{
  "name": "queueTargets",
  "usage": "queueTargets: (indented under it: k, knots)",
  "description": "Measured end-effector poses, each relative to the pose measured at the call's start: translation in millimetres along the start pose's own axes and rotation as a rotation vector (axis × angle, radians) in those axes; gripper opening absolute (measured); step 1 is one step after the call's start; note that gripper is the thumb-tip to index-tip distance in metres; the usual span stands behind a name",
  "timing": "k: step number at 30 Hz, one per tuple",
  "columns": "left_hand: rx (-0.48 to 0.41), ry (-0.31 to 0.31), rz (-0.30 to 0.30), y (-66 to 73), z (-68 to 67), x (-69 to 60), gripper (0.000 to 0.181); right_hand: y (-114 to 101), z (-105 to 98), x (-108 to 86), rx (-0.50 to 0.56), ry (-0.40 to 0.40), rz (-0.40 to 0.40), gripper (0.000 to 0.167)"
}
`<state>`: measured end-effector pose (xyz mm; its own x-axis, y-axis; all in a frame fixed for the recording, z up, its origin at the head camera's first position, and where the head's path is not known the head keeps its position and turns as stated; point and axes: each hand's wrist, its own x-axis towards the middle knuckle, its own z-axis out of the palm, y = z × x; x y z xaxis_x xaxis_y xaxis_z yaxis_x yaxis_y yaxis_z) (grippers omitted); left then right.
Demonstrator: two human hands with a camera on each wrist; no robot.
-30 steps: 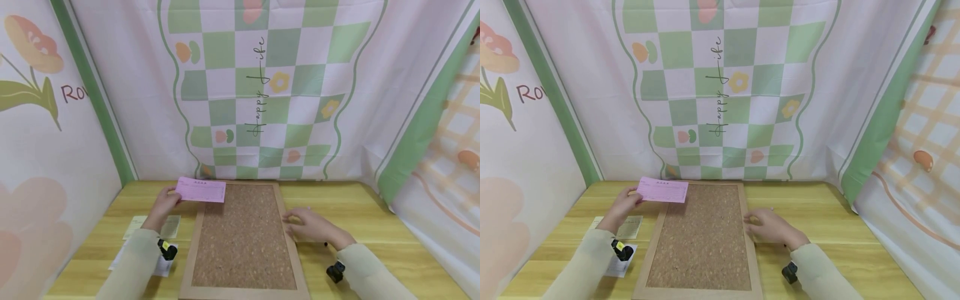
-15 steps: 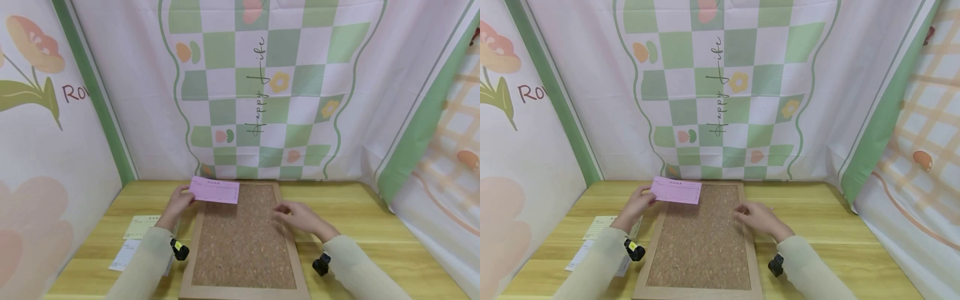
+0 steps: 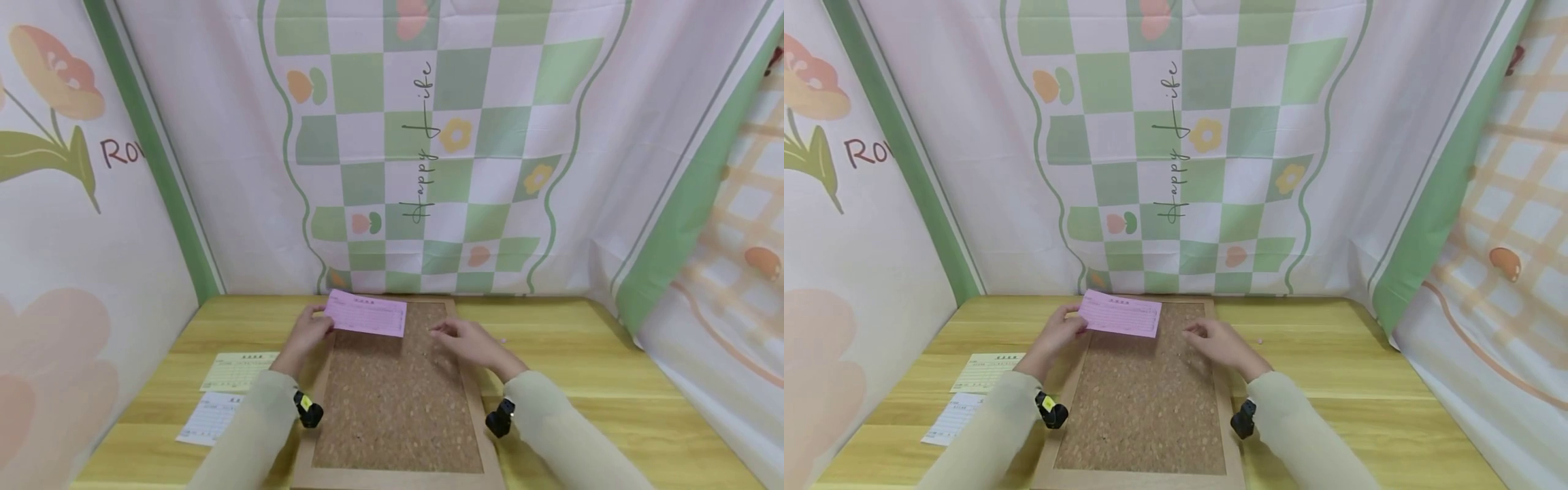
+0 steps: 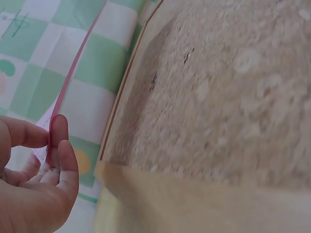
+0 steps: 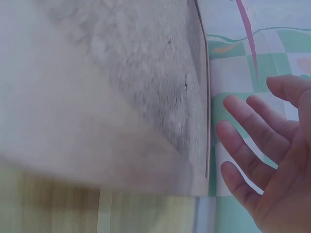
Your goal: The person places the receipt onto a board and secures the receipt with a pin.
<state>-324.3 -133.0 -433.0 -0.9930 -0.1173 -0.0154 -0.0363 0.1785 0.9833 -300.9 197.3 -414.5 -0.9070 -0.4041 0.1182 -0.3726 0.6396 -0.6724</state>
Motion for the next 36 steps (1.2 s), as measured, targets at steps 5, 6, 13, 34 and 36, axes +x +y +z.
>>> queueTargets:
  k: [5,6,13,34,36]
  knots:
    - [-0.029,-0.015,-0.017,0.9,9.1,-1.5,0.048,-3,6,9.6,0.065,0.014,0.045,0.038]
    - [-0.037,-0.017,-0.022,1.0,10.9,-1.7,0.048,-4,7,11.3,0.081,0.016,0.062,0.038]
    - [-0.169,-0.036,-0.068,1.3,25.0,-2.6,0.046,-6,12,18.9,0.217,-0.010,0.126,0.047]
    - [-0.149,-0.025,-0.029,0.7,42.6,0.0,0.031,-3,14,25.0,0.221,0.076,0.121,0.032]
    - [-0.151,-0.022,-0.011,0.3,42.4,0.1,0.029,-2,13,25.2,0.223,0.073,0.117,0.033]
